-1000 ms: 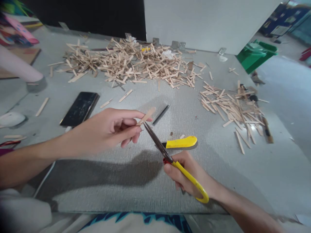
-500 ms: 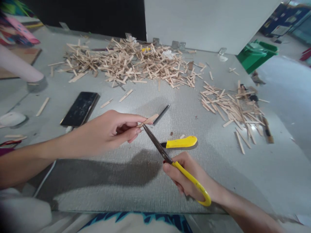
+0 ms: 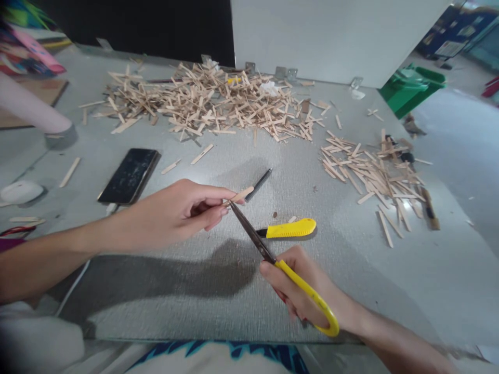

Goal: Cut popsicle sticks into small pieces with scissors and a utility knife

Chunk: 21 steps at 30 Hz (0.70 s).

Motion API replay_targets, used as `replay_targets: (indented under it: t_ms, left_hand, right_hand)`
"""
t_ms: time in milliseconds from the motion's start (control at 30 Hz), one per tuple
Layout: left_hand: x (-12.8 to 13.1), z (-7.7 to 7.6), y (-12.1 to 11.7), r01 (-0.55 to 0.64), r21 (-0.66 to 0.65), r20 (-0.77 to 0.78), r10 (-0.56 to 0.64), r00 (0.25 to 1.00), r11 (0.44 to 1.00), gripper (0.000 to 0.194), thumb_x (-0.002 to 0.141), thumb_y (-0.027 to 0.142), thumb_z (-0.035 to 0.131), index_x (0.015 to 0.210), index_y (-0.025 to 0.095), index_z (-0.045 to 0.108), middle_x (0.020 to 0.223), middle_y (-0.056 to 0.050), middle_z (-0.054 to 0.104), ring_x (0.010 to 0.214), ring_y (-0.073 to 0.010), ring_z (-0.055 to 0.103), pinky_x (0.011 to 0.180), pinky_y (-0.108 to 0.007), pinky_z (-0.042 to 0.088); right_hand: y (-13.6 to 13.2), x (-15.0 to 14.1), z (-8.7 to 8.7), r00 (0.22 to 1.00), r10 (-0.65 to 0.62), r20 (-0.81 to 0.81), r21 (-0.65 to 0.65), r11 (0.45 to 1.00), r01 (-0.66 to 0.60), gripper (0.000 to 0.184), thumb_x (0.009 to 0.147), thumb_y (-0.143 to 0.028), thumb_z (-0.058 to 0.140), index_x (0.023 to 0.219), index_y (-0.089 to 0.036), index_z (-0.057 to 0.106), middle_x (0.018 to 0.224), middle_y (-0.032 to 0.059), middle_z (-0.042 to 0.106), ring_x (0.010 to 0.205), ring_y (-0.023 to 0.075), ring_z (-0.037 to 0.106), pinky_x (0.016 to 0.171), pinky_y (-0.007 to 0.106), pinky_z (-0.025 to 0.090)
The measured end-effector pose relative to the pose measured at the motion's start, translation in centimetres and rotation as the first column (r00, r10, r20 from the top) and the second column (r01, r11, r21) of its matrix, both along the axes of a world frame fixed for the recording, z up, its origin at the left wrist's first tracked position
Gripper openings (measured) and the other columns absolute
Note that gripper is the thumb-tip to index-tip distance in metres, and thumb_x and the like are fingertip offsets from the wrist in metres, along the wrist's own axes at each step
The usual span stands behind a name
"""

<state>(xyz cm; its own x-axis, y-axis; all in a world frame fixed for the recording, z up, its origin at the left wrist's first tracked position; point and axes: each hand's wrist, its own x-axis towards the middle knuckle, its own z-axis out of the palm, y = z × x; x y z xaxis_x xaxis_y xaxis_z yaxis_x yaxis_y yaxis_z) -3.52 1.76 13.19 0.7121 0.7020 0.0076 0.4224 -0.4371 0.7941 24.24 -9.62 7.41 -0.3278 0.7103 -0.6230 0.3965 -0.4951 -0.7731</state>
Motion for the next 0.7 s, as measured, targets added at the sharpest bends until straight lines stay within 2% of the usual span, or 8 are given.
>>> replay_targets:
  t_ms: [200, 300, 400, 533, 633, 700]
  left_hand:
    - [-0.1, 0.2, -0.1, -0.003, -0.018, -0.009, 0.003, 1.000, 1.000, 0.026, 0.105, 0.018, 0.053, 0.111, 0.016, 0.079, 0.064, 0.007, 0.043, 0.055, -0.0105, 0.037, 0.055, -0.024, 0.028]
    - [-0.2, 0.2, -0.1, 0.010, -0.017, -0.008, -0.010, 1.000, 1.000, 0.030, 0.107, 0.020, 0.053, 0.117, 0.016, 0.080, 0.065, 0.007, 0.044, 0.056, -0.0110, 0.039, 0.055, -0.024, 0.030]
    - [-0.3, 0.3, -0.1, 0.012, 0.006, -0.018, -0.012, 1.000, 1.000, 0.033, 0.107, 0.021, 0.053, 0.124, 0.015, 0.082, 0.066, 0.006, 0.046, 0.056, -0.0111, 0.038, 0.055, -0.024, 0.030]
    - [-0.5, 0.5, 0.0, 0.025, 0.020, -0.045, -0.024, 0.999, 1.000, 0.037, 0.107, 0.019, 0.053, 0.131, 0.015, 0.082, 0.068, 0.005, 0.050, 0.056, -0.0109, 0.037, 0.053, -0.024, 0.028]
    - [-0.7, 0.6, 0.4, 0.041, 0.019, -0.058, -0.040, 0.998, 0.999, 0.038, 0.106, 0.018, 0.054, 0.131, 0.015, 0.083, 0.065, 0.006, 0.048, 0.054, -0.0108, 0.036, 0.052, -0.024, 0.027]
    - [-0.9, 0.5, 0.7, 0.069, 0.012, -0.049, -0.068, 0.996, 0.998, 0.038, 0.106, 0.018, 0.056, 0.131, 0.018, 0.083, 0.065, 0.006, 0.051, 0.053, -0.0105, 0.037, 0.052, -0.024, 0.027]
  right_hand:
    - [-0.1, 0.0, -0.7, 0.999, 0.039, 0.011, 0.075, 0.996, -0.039, 0.079, 0.096, -0.097, 0.053, 0.064, -0.025, 0.044, 0.047, -0.0050, 0.042, 0.036, 0.0096, 0.041, 0.036, 0.022, 0.033]
    - [0.0, -0.2, -0.6, 0.994, 0.105, 0.007, 0.206, 0.973, -0.104, 0.077, 0.104, -0.089, 0.049, 0.061, -0.026, 0.040, 0.047, -0.0047, 0.038, 0.041, 0.0097, 0.037, 0.040, 0.024, 0.029]
    - [0.3, -0.6, 0.2, 0.994, 0.104, 0.038, 0.305, 0.946, -0.111, 0.079, 0.106, -0.085, 0.051, 0.056, -0.025, 0.039, 0.046, -0.0030, 0.039, 0.043, 0.0098, 0.033, 0.043, 0.027, 0.026]
    - [0.5, -0.7, 0.7, 0.994, 0.103, -0.020, 0.199, 0.975, -0.097, 0.080, 0.102, -0.085, 0.060, 0.052, -0.025, 0.042, 0.042, -0.0018, 0.042, 0.038, 0.0094, 0.038, 0.041, 0.025, 0.028]
    - [0.4, -0.4, -0.1, 0.987, 0.121, -0.103, 0.110, 0.988, -0.109, 0.083, 0.103, -0.086, 0.057, 0.048, -0.025, 0.043, 0.038, 0.0001, 0.043, 0.034, 0.0096, 0.039, 0.038, 0.024, 0.031]
    - [0.2, -0.1, -0.8, 0.976, 0.124, -0.178, 0.091, 0.990, -0.109, 0.084, 0.106, -0.085, 0.053, 0.047, -0.026, 0.042, 0.037, -0.0005, 0.041, 0.031, 0.0093, 0.037, 0.034, 0.023, 0.028]
